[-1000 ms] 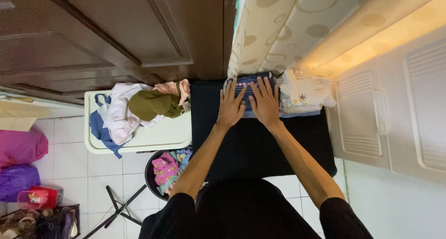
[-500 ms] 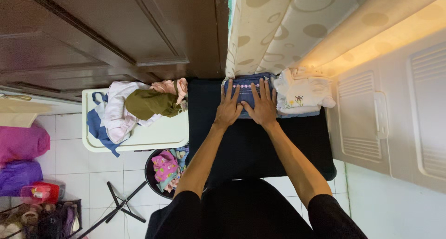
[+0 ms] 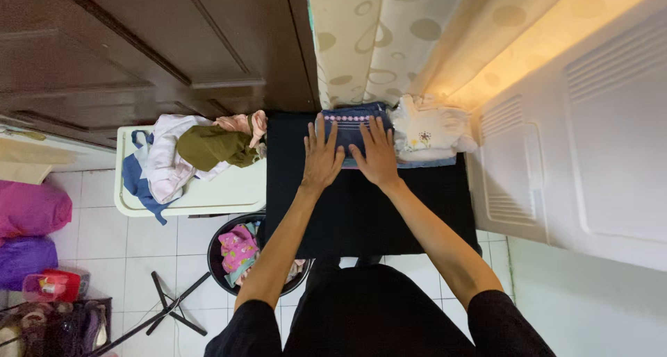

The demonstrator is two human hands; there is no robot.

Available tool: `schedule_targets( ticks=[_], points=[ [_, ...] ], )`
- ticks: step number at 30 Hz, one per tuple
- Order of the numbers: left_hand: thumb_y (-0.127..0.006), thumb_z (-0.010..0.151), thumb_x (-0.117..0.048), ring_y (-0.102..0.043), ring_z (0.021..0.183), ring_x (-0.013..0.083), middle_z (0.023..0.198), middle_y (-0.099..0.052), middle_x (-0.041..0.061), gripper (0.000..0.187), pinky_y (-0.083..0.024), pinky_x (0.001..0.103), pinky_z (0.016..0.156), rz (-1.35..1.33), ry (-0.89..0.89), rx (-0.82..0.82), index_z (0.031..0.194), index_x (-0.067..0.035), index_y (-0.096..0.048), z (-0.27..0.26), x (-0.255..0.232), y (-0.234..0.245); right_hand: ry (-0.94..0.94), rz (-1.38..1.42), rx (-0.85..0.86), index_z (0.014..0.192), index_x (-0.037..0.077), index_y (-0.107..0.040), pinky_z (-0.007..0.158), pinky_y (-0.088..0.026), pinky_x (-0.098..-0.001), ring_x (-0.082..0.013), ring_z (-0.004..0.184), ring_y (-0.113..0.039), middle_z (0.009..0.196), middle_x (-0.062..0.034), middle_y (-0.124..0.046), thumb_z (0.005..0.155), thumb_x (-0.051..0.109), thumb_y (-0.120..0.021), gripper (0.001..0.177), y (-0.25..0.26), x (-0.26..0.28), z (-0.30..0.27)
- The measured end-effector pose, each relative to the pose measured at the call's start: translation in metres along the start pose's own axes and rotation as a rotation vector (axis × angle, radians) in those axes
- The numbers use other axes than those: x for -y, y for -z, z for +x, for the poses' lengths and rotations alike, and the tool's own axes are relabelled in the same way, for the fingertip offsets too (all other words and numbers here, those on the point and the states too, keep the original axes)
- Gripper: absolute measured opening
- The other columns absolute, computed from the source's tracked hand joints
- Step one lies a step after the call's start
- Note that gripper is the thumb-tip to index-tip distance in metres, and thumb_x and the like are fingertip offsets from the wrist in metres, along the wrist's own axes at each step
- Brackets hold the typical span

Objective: The person folds several pieces of clothing one by one on a black surface. They smooth and align each item before folding it into a compact rectangle and stacking it with previously folded clothes.

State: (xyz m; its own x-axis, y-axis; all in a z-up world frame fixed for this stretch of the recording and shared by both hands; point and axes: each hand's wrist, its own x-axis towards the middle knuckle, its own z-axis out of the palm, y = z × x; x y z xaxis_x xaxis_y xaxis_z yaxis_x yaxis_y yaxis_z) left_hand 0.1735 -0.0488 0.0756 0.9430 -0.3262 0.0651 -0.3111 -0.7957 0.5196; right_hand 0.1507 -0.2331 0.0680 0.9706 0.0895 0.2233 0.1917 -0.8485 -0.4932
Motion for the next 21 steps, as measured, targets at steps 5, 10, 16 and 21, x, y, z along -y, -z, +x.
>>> schedule_targets(
  ticks=[5, 10, 16, 21],
  points=[
    [-0.053, 0.103, -0.035, -0.014, 0.15, 0.0575, 0.165, -0.013, 0.031, 0.061, -0.021, 0.068, 0.117, -0.063, 0.013, -0.056, 0.153, -0.002, -0.043, -0.044, -0.025, 0.014, 0.147, 0.062, -0.029, 0.144, 0.002, -0.053, 0.121, -0.023, -0.0604, -0.0394, 0.153, -0.029, 0.16, -0.0229, -0.039, 0.096, 0.036, -0.067, 0.061, 0.032, 0.013, -0.037],
    [-0.058, 0.101, -0.036, -0.017, 0.15, 0.0545, 0.164, -0.019, 0.031, 0.059, -0.022, 0.069, 0.115, 0.009, 0.052, -0.15, 0.149, -0.004, -0.049, -0.088, -0.04, 0.019, 0.232, 0.052, 0.046, 0.144, 0.002, -0.052, 0.121, -0.022, -0.0594, -0.0375, 0.151, -0.032, 0.157, -0.0201, -0.044, 0.094, 0.033, -0.068, 0.061, 0.051, 0.015, -0.073],
    [-0.065, 0.096, -0.031, -0.024, 0.151, 0.0469, 0.163, -0.026, 0.025, 0.056, -0.025, 0.067, 0.116, 0.077, 0.113, -0.282, 0.145, -0.008, -0.055, -0.141, -0.038, 0.051, 0.319, 0.088, 0.075, 0.143, 0.001, -0.052, 0.121, -0.022, -0.0586, -0.0359, 0.151, -0.033, 0.154, -0.0189, -0.046, 0.092, 0.029, -0.07, 0.061, 0.063, 0.02, -0.1],
    [-0.068, 0.093, -0.029, -0.026, 0.151, 0.0454, 0.161, -0.029, 0.024, 0.056, -0.026, 0.067, 0.114, 0.123, 0.174, -0.341, 0.144, -0.008, -0.056, -0.175, -0.018, 0.082, 0.397, 0.098, 0.114, 0.144, 0.0, -0.051, 0.12, -0.022, -0.0595, -0.0369, 0.15, -0.033, 0.154, -0.0202, -0.047, 0.092, 0.027, -0.07, 0.062, 0.062, 0.036, -0.095]
  ],
)
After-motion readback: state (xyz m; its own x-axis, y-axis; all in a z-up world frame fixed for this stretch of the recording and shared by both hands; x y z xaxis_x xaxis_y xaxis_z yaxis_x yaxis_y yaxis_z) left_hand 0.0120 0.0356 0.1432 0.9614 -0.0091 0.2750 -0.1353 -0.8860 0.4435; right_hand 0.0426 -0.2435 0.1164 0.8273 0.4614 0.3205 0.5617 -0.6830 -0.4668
